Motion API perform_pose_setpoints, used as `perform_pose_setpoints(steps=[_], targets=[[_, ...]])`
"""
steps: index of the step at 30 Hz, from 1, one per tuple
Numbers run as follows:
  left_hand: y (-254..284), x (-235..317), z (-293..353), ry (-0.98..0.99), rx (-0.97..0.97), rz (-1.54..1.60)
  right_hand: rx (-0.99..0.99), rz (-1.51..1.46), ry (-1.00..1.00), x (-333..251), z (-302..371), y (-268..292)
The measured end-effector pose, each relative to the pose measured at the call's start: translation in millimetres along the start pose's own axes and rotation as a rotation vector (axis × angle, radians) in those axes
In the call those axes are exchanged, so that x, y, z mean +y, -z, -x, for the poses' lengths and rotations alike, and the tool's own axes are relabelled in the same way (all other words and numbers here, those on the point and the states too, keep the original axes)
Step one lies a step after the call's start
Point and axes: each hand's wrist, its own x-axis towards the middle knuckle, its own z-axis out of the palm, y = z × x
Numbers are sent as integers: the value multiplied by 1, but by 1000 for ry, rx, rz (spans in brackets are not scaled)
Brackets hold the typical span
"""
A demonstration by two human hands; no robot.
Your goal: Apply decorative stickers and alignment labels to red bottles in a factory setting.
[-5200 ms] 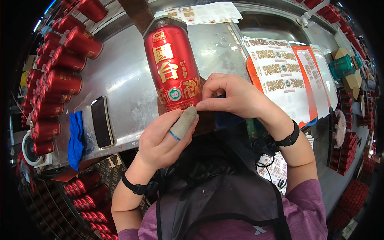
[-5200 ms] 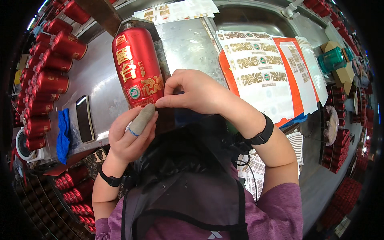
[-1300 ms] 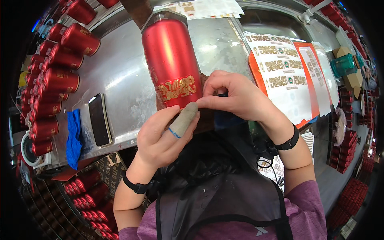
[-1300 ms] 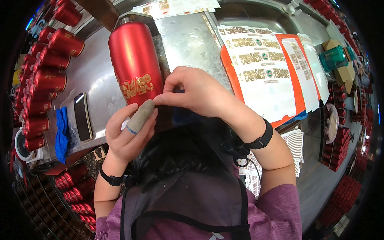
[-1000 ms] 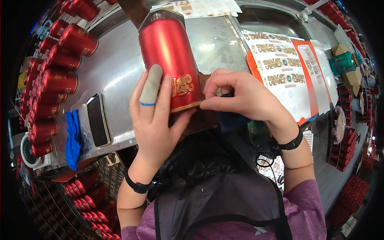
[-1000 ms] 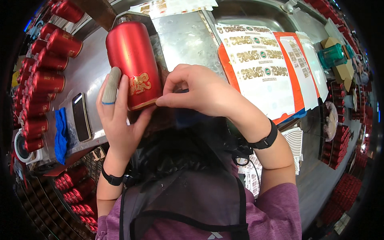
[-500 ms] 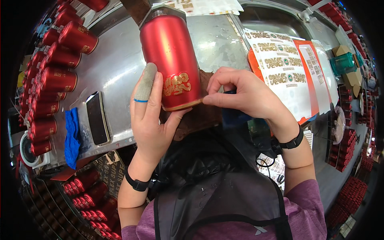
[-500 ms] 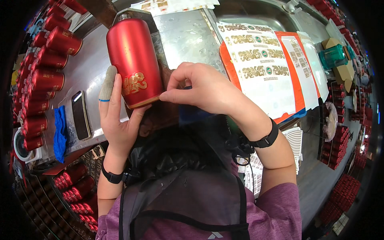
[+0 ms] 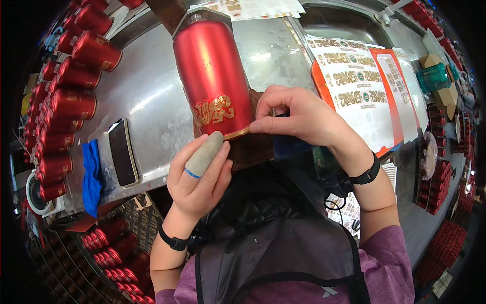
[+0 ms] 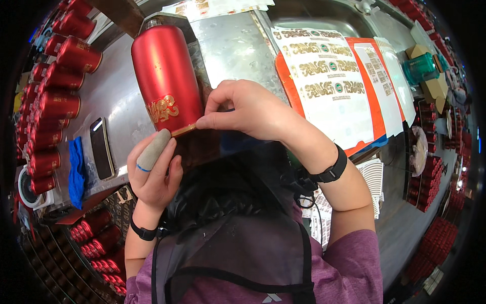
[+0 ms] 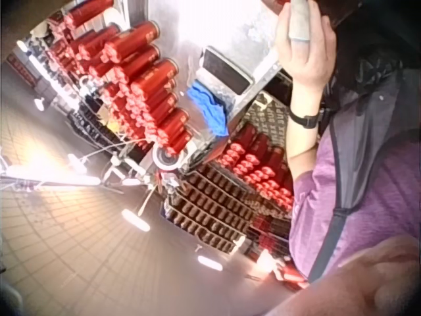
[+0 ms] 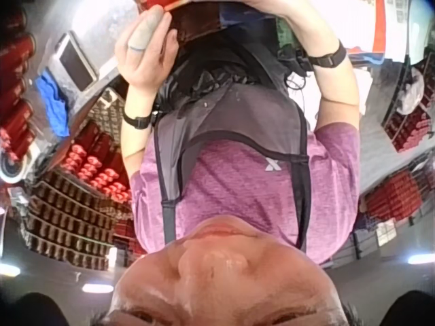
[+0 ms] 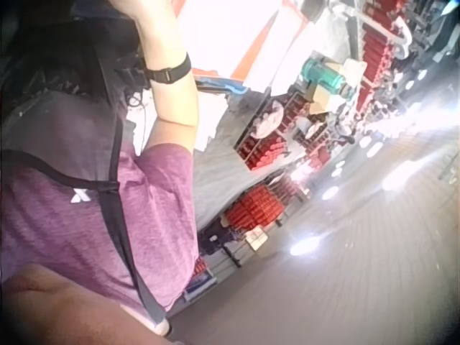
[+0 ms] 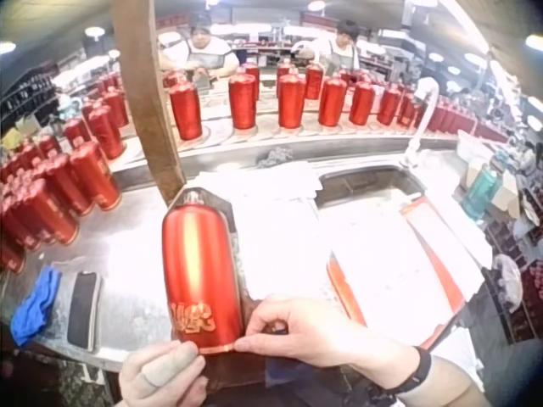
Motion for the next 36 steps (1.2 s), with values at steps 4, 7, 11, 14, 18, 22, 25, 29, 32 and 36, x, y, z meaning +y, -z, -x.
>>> perform_pose_setpoints(steps=[4, 7, 11, 14, 18, 22, 25, 29, 32, 36], targets=[[-10, -8, -8, -177, 10, -47, -7, -7, 4, 2, -1, 0], [-15, -4, -15, -234, -48, 18, -8, -11, 42, 3, -2, -1], [-9, 3, -25, -167, -68, -28, 4, -39, 15, 0, -1, -1], [-4, 2, -31, 93, -73, -174, -4, -39, -3, -5, 6, 1], [-12, -7, -36, 181, -64, 26, 27, 33, 2, -12, 16, 3], [-16, -8, -30, 220, -57, 24, 32, -13, 11, -13, 18, 3], [-18, -10, -27, 208, -28, 54, 36, -12, -14, -10, 16, 2], [-19, -13, -24, 215, 1, 76, 58, 10, -31, -7, 12, 1], [-21, -14, -20, 239, 1, 107, 61, 17, -66, -6, 10, 0], [-24, -15, -16, 300, 21, 206, 61, -16, -109, -7, 9, -3]])
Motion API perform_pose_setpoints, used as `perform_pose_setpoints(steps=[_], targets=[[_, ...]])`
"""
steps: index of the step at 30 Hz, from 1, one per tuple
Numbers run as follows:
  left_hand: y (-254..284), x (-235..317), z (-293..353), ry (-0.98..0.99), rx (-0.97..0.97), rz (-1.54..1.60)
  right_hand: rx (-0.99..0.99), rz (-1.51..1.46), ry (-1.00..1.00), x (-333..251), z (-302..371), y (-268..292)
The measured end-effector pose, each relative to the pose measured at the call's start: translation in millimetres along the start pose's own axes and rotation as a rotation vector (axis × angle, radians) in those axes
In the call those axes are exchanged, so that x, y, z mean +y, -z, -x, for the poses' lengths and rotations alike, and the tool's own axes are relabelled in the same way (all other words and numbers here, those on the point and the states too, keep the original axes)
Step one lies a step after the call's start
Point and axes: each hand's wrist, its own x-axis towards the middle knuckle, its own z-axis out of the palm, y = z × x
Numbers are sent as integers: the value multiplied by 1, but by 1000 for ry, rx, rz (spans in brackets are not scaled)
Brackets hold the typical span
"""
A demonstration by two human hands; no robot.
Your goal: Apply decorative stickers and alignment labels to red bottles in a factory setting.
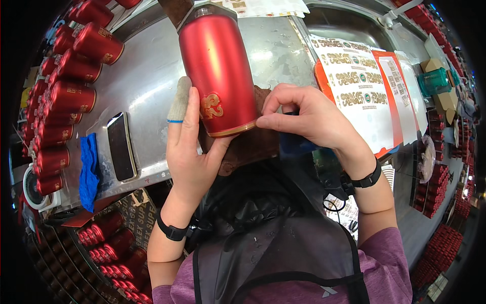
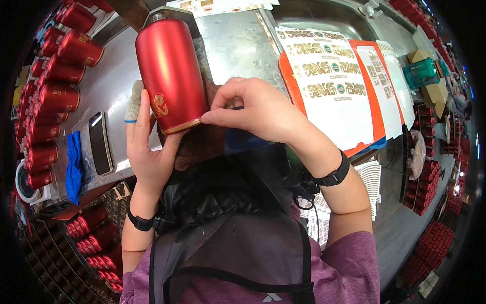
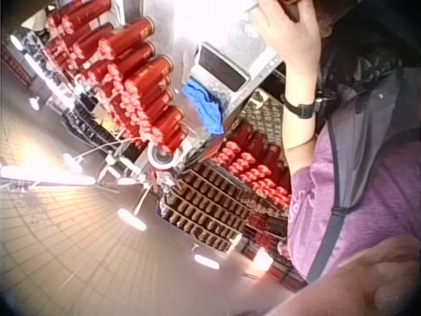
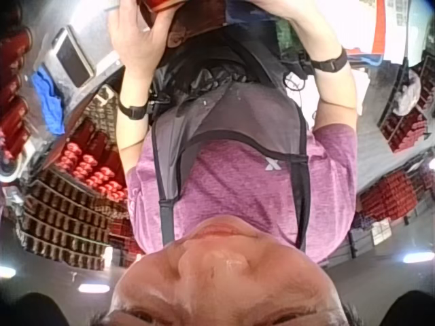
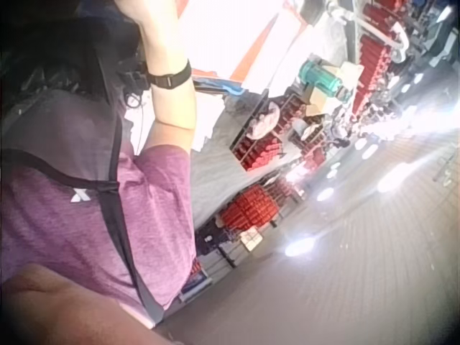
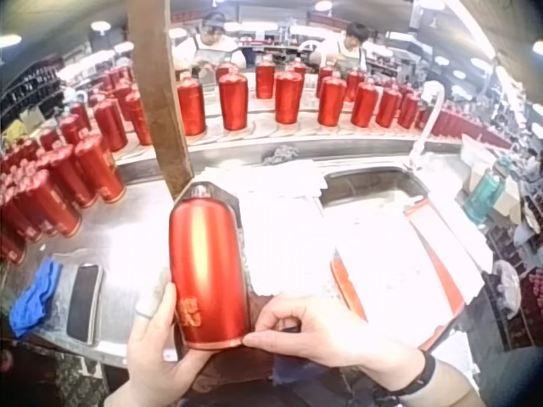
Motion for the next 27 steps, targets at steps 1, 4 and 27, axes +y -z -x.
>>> perform_pose_setpoints(steps=[1, 4, 27], targets=[[0, -1, 1, 1, 0, 1, -5, -5, 6, 0, -1, -1], [0, -2, 2, 12, -11, 46, -13, -10, 50, 0, -2, -2], [5, 8, 10, -542, -3, -260, -56, -32, 30, 3, -8, -3]])
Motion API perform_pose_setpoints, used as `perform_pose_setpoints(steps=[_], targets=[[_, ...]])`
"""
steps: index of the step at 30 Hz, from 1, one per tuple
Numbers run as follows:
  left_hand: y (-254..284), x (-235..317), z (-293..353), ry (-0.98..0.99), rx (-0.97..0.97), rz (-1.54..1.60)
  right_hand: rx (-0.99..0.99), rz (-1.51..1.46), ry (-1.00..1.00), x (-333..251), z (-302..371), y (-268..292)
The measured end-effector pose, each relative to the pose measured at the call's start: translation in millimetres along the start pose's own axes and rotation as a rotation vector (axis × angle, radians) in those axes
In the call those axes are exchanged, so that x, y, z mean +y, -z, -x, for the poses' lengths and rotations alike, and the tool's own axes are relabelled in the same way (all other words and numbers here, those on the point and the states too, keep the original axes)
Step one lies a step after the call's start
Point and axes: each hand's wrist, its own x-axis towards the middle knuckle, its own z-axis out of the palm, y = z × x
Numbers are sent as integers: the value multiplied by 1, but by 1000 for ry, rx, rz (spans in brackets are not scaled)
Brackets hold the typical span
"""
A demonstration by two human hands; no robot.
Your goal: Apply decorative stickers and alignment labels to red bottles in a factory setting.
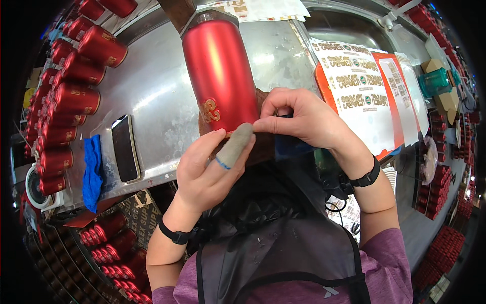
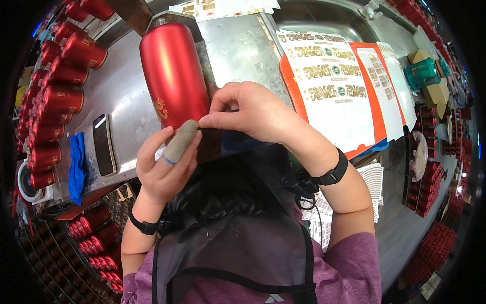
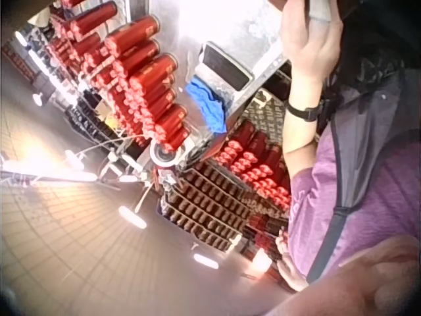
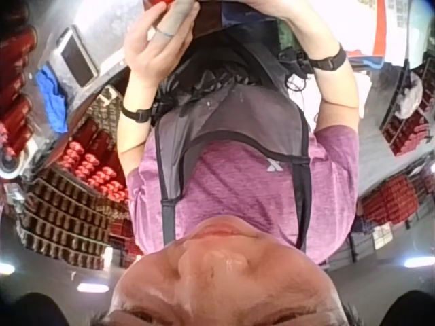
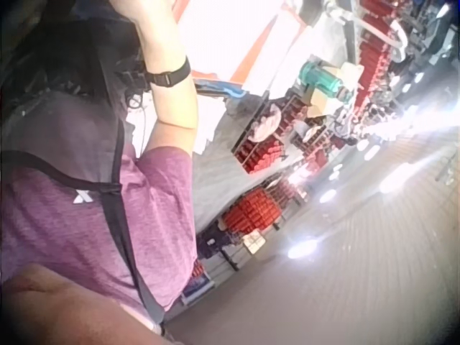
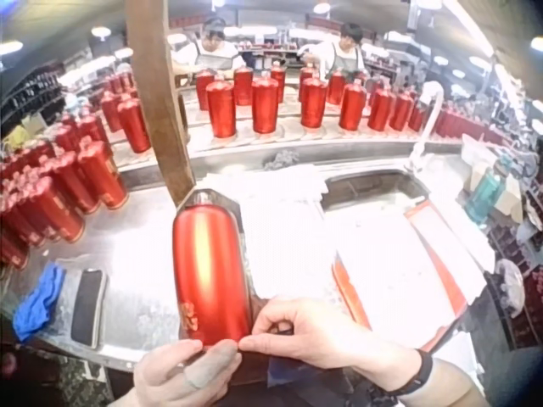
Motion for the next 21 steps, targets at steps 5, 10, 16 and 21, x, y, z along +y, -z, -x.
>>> perform_pose_setpoints(steps=[5, 10, 16, 21], targets=[[10, 5, 0, 31, -41, -20, 8, -12, 7, 0, 0, -2], [17, 6, 2, 70, -45, -41, 11, 23, 29, -1, -1, -1], [2, 4, 1, -6, -57, 13, 7, 31, 77, 8, -1, 1], [5, 6, 4, 23, 0, 107, 32, 94, 140, 6, 2, 1]])
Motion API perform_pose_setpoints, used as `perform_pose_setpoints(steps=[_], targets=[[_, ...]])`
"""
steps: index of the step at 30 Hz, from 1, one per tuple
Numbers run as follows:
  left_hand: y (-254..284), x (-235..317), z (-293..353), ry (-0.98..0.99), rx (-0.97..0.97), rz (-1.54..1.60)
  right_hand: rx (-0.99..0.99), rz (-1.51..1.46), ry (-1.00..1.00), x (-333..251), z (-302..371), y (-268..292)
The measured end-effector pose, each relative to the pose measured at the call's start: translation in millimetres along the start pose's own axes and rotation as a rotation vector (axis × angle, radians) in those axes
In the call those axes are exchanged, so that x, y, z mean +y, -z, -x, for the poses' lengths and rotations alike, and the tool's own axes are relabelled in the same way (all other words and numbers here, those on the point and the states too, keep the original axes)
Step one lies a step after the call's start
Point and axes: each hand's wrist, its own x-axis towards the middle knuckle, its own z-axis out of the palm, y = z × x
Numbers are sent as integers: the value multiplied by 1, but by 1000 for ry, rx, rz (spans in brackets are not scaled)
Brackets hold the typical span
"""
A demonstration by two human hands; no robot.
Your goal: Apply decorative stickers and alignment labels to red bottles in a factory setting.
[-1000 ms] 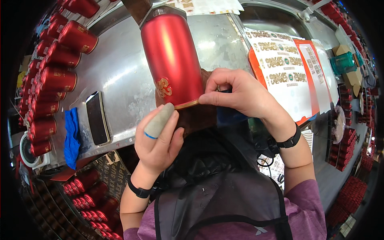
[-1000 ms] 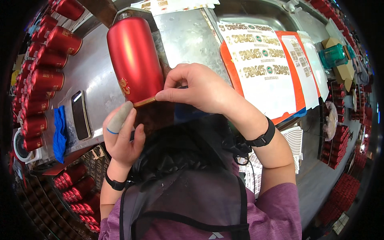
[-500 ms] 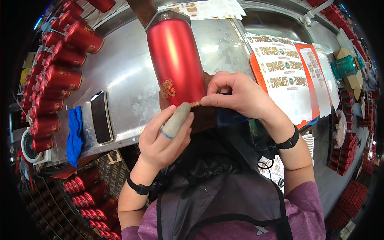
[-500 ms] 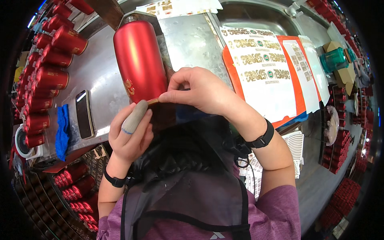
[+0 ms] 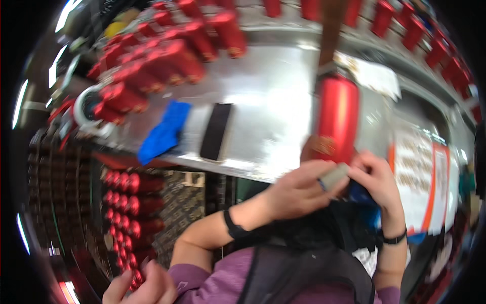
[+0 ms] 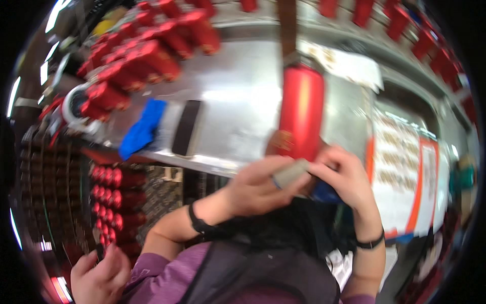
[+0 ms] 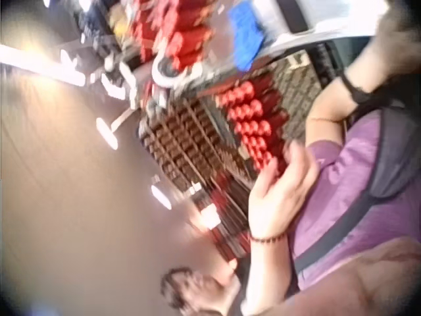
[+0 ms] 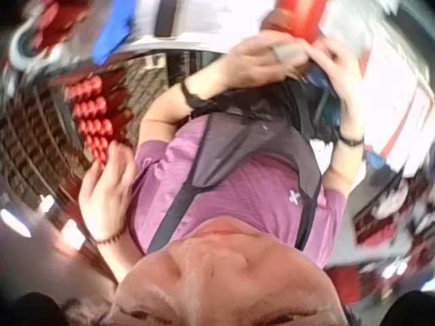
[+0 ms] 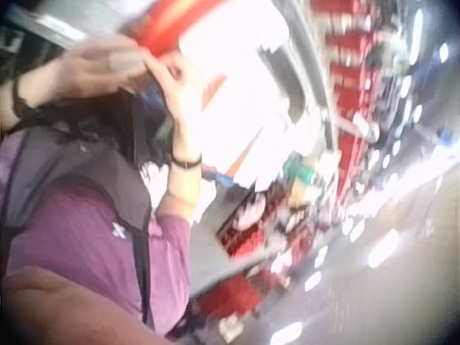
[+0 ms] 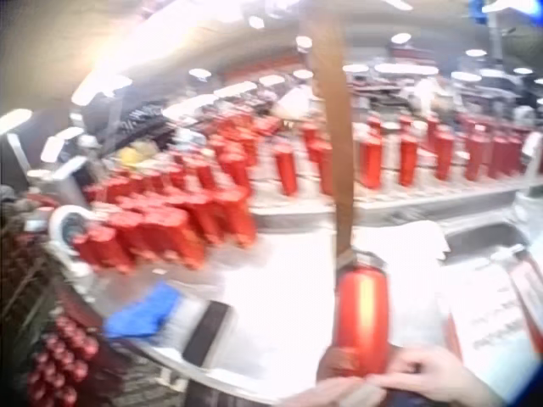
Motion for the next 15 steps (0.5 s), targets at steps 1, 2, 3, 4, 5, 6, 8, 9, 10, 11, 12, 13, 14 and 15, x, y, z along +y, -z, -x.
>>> perform_pose_setpoints(steps=[1, 2, 3, 4, 5, 6, 8, 9, 10, 11, 12, 13, 14, 15], targets=[[3, 0, 2, 17, 29, -12, -5, -24, -28, 0, 0, -2], [9, 3, 4, 66, 37, 0, 13, -21, -48, -1, 1, -3], [16, 4, 7, 122, 92, 8, 6, -48, -45, -1, 1, -5], [22, 7, 9, 189, 109, 22, 28, -23, -82, -1, 2, -6], [28, 9, 11, 248, 157, 44, -2, -59, -59, 0, 1, -7], [35, 10, 14, 301, 170, 64, 28, -24, -118, 0, 1, -8], [46, 9, 20, 358, 240, 49, -46, -115, -47, 3, 0, -8], [50, 8, 23, 389, 246, 41, -11, -142, -96, 4, -1, -7], [53, 7, 26, 422, 234, 40, -55, -142, -66, 6, -2, -6], [57, 6, 31, 433, 253, 24, -55, -155, -46, 7, -1, -5], [60, 5, 35, 449, 254, 1, -45, -148, -37, 9, -2, -4], [64, 3, 39, 447, 266, -41, -57, -144, -43, 9, -1, -2], [67, 3, 43, 466, 258, -86, -58, -107, -29, 9, -1, -2], [70, 1, 46, 462, 291, -63, -76, -117, -54, 8, 1, 0]])
